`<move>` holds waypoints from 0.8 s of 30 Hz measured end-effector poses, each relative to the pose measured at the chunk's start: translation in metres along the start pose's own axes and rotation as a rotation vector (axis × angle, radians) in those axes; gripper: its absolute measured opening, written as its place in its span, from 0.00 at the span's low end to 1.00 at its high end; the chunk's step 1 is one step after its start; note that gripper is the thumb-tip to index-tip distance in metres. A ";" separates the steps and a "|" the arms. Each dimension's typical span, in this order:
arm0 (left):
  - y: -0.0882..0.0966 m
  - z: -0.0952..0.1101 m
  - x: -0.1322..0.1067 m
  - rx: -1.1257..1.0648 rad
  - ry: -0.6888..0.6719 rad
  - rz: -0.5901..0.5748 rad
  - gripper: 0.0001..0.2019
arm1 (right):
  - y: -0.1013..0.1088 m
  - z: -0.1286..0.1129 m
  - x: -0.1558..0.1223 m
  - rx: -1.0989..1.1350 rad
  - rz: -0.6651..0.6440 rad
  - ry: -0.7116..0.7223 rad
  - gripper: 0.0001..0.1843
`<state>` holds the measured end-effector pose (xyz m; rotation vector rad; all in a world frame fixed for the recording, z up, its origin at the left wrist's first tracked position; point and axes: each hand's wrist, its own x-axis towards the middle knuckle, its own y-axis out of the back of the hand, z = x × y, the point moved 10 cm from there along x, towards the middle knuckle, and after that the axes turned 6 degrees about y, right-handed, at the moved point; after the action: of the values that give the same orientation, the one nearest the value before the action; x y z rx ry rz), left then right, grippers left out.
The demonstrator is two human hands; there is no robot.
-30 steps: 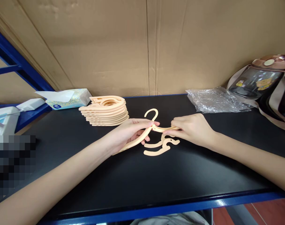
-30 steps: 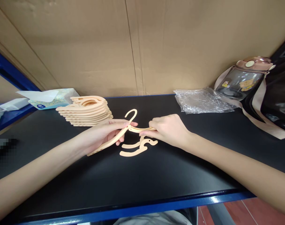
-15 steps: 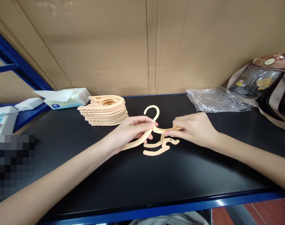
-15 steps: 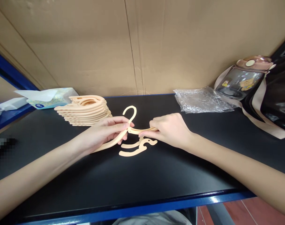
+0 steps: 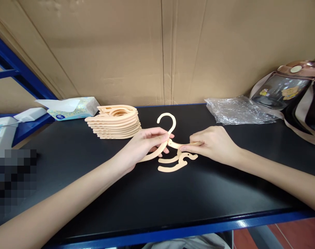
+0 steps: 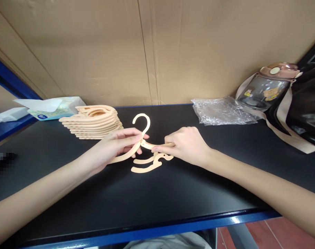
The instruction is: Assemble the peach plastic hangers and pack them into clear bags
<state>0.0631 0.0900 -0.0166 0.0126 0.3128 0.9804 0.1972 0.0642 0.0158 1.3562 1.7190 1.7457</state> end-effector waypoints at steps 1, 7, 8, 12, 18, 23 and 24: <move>0.001 0.000 0.000 0.021 0.004 0.011 0.11 | -0.002 -0.001 0.000 0.007 -0.016 -0.005 0.41; 0.000 0.002 -0.001 0.038 -0.006 0.038 0.08 | -0.009 -0.002 -0.001 -0.011 -0.086 -0.066 0.43; 0.000 0.001 0.000 0.032 -0.002 0.038 0.08 | -0.009 -0.001 -0.001 -0.013 -0.091 -0.077 0.43; -0.002 -0.001 0.001 0.007 0.013 0.035 0.07 | -0.012 0.000 -0.001 -0.004 -0.129 -0.112 0.42; -0.008 -0.007 0.002 0.016 0.011 0.021 0.08 | -0.024 0.006 -0.004 0.095 -0.232 -0.194 0.40; -0.008 -0.008 0.003 0.077 -0.005 0.012 0.08 | -0.027 0.005 -0.004 0.127 -0.256 -0.206 0.38; -0.008 -0.008 0.003 0.094 -0.002 0.011 0.08 | -0.027 0.005 -0.003 0.113 -0.253 -0.203 0.38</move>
<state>0.0691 0.0867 -0.0266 0.1008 0.3569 0.9758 0.1930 0.0704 -0.0108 1.2493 1.8067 1.3468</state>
